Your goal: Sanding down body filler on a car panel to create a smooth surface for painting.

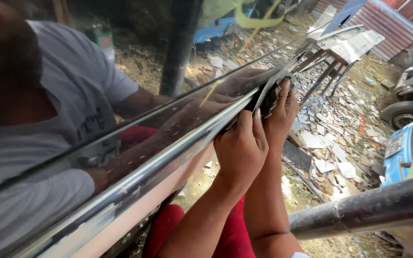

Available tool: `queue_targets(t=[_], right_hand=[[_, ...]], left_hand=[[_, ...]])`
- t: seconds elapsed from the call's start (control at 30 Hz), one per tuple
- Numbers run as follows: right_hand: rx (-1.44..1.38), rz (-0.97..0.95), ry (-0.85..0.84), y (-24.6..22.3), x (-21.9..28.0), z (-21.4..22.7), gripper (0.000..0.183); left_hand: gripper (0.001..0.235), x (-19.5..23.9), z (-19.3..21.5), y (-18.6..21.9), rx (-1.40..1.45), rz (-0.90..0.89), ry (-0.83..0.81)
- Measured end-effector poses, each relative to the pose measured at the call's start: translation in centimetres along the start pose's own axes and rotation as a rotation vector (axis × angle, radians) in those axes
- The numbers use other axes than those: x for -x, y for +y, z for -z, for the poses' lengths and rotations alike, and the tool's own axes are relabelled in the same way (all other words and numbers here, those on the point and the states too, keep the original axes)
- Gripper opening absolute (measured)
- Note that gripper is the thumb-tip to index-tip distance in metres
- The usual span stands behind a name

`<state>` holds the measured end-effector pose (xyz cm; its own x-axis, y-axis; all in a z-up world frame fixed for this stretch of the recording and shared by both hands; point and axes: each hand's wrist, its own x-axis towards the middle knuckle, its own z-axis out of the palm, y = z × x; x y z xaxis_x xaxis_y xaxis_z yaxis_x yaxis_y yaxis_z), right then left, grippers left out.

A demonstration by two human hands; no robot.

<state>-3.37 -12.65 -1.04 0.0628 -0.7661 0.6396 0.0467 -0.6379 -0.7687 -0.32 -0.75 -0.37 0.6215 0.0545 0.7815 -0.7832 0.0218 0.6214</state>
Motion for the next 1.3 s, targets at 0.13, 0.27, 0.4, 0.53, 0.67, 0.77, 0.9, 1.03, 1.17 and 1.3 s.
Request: queue_targets(t=[0.13, 0.27, 0.4, 0.53, 0.67, 0.77, 0.9, 1.03, 1.17, 1.3], right_hand=[[-0.068, -0.016, -0.072, 0.4, 0.7, 1.3, 0.050], [0.012, -0.023, -0.030, -1.3, 0.9, 0.6, 0.054], [-0.005, -0.010, -0.016, -2.0, 0.4, -0.8, 0.045], [-0.036, 0.061, 0.008, -3.7, 0.6, -2.0, 0.037], [0.003, 0.057, 0.004, -4.4, 0.9, -2.3, 0.038], [0.038, 0.005, 0.018, -2.8, 0.3, -1.6, 0.039], [-0.024, -0.061, 0.035, -3.6, 0.5, -1.7, 0.036], [0.021, -0.105, 0.015, -2.0, -0.2, -0.4, 0.039], [0.172, -0.097, -0.071, -1.8, -0.8, 0.9, 0.039], [0.482, -0.045, -0.173, 0.8, -0.6, 3.2, 0.048]], left_hand=[[0.033, 0.8, -1.1, 0.5, 0.112, 0.053, 0.082], [0.024, 0.5, -1.3, 0.1, 0.390, 0.150, 0.206], [0.021, 0.2, -1.9, -0.8, 0.430, 0.117, 0.216], [0.023, 0.2, -2.6, -1.0, 0.363, 0.102, 0.213], [0.027, -1.3, -1.7, -0.3, 0.316, 0.069, 0.234], [0.027, -1.1, -1.9, -0.1, 0.306, 0.075, 0.234], [0.029, -0.9, -2.5, 0.0, 0.307, 0.057, 0.277], [0.029, -1.5, -2.0, 0.7, 0.267, 0.077, 0.257], [0.034, -0.1, -1.8, 1.5, 0.205, 0.078, 0.237], [0.031, -0.4, 0.8, 2.5, 0.288, 0.126, 0.014]])
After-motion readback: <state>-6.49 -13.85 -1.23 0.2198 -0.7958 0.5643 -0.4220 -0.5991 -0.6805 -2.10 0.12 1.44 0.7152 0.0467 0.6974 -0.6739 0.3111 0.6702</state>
